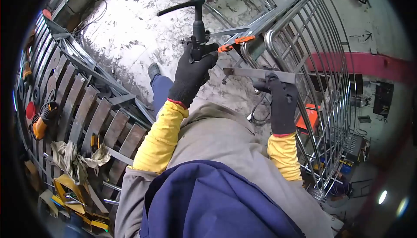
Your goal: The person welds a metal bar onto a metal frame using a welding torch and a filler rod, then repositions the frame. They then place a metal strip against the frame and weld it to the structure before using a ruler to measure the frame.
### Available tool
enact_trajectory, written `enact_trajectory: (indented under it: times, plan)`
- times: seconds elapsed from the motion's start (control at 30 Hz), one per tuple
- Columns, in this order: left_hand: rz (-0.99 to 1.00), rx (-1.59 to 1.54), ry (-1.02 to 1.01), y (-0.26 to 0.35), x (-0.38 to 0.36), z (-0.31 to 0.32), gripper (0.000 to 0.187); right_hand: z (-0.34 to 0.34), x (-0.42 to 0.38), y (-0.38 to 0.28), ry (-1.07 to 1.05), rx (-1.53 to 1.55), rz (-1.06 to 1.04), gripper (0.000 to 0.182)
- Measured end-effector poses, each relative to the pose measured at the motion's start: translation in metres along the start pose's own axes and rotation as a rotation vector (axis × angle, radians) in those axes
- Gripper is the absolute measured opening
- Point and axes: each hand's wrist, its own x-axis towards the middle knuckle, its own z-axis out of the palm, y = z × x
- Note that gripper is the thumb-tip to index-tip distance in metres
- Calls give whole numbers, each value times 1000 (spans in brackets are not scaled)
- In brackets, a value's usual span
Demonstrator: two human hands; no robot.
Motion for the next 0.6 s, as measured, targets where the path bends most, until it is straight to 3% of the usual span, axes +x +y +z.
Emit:
enact_trajectory:
  times: [0.13, 0.2, 0.27, 0.3, 0.43, 0.5, 0.53, 0.6]
  plan:
    - [-93, 30, -6, -38, 4, -1, 62, 6, -11, 14, 134, 55, 6, 25]
    - [-192, 6, -47, -47, 4, 4, 60, 3, -8, 24, 121, 53, 52, 26]
    - [-90, -84, -41, -54, 0, 17, 55, 12, -7, 18, 37, 129, 141, 29]
    - [-128, 9, -64, -45, -3, 16, 44, 17, -6, 11, 47, 105, 128, 29]
    - [-202, 81, -66, -46, 2, 13, 44, 9, 8, 0, 53, 27, 78, 21]
    - [-173, 46, -58, -45, 8, 15, 42, -1, 11, -12, 56, -294, 1, 23]
    - [-142, 24, -35, -45, 10, 16, 40, -6, 14, -13, 58, -307, 4, 23]
    - [-159, 21, -35, -42, 15, 20, 37, -11, 21, -11, 99, -733, -441, 36]
